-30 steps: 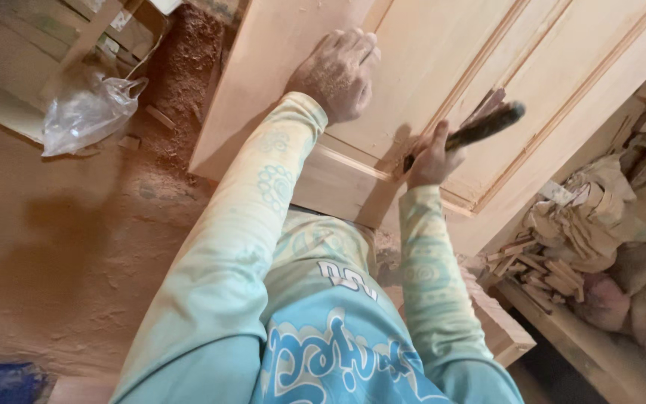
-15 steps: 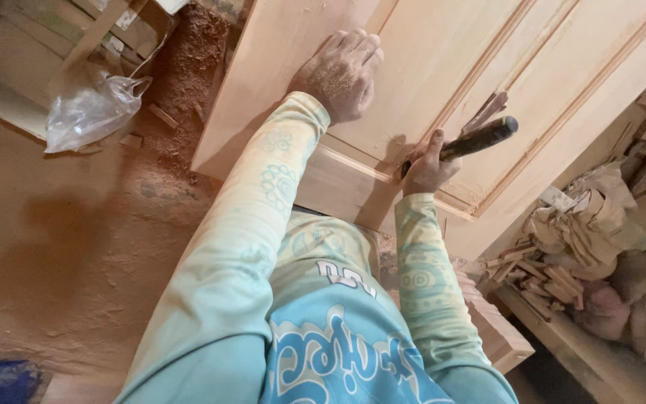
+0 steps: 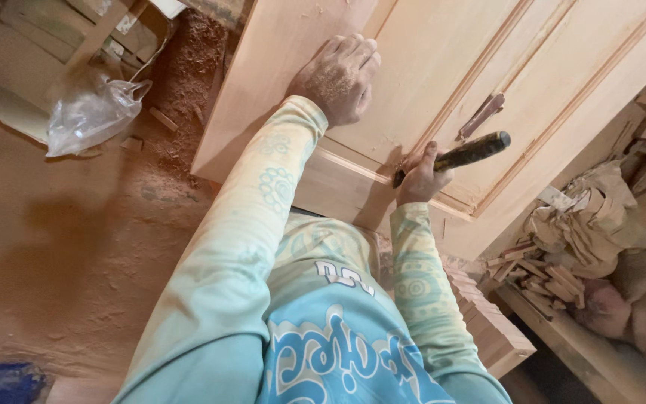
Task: The person uses a chisel to carve decorative grooves and lines into the surface of a wooden door. They systematically work along the raised panels and edges, removing wood shavings to create a finished design.
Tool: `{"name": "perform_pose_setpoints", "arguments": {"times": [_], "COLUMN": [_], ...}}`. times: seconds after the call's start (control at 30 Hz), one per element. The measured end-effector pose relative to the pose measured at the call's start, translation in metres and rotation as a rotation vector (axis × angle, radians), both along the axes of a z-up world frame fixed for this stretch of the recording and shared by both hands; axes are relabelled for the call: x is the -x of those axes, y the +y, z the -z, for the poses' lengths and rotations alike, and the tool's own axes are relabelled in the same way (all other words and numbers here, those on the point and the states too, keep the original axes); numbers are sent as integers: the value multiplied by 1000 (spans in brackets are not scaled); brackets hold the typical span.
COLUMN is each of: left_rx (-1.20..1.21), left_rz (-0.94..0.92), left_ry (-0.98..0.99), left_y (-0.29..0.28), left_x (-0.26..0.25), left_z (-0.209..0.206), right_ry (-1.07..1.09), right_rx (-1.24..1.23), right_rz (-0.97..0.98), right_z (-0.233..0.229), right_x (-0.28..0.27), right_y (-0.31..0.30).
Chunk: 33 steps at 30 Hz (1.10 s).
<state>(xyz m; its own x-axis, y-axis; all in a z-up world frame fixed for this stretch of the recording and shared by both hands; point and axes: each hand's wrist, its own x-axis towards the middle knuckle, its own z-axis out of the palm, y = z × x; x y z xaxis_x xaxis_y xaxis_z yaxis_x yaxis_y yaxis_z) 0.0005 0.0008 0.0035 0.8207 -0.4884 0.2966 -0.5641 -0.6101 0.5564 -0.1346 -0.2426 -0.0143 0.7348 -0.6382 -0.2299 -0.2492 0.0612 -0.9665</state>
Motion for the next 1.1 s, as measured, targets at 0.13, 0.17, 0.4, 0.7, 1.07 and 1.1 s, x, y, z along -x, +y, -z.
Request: {"name": "perform_pose_setpoints", "arguments": {"times": [0.13,0.17,0.4,0.7,1.07,1.1], "left_rx": [17,17,16,9,33,29], "left_rz": [8,3,14,3,20,15], "left_ry": [19,3,52,65,78,68], "left_y": [0,1,1,0,0,1], "left_x": [0,-1,-1,0,-1,-1], "left_z": [-3,-4,-5,-7,-9,-11], "right_ry": [29,30,104,252,-38,-27], "right_rx": [41,48,82,73,-480,-418], "right_rz": [0,-11,10,-44,-80,-117], "right_z": [-3,-2,-5,-12,-65,-66], "right_x": [-1,-4,-6,-8,14,15], "right_y": [2,3,7,11,-28,-33]}}
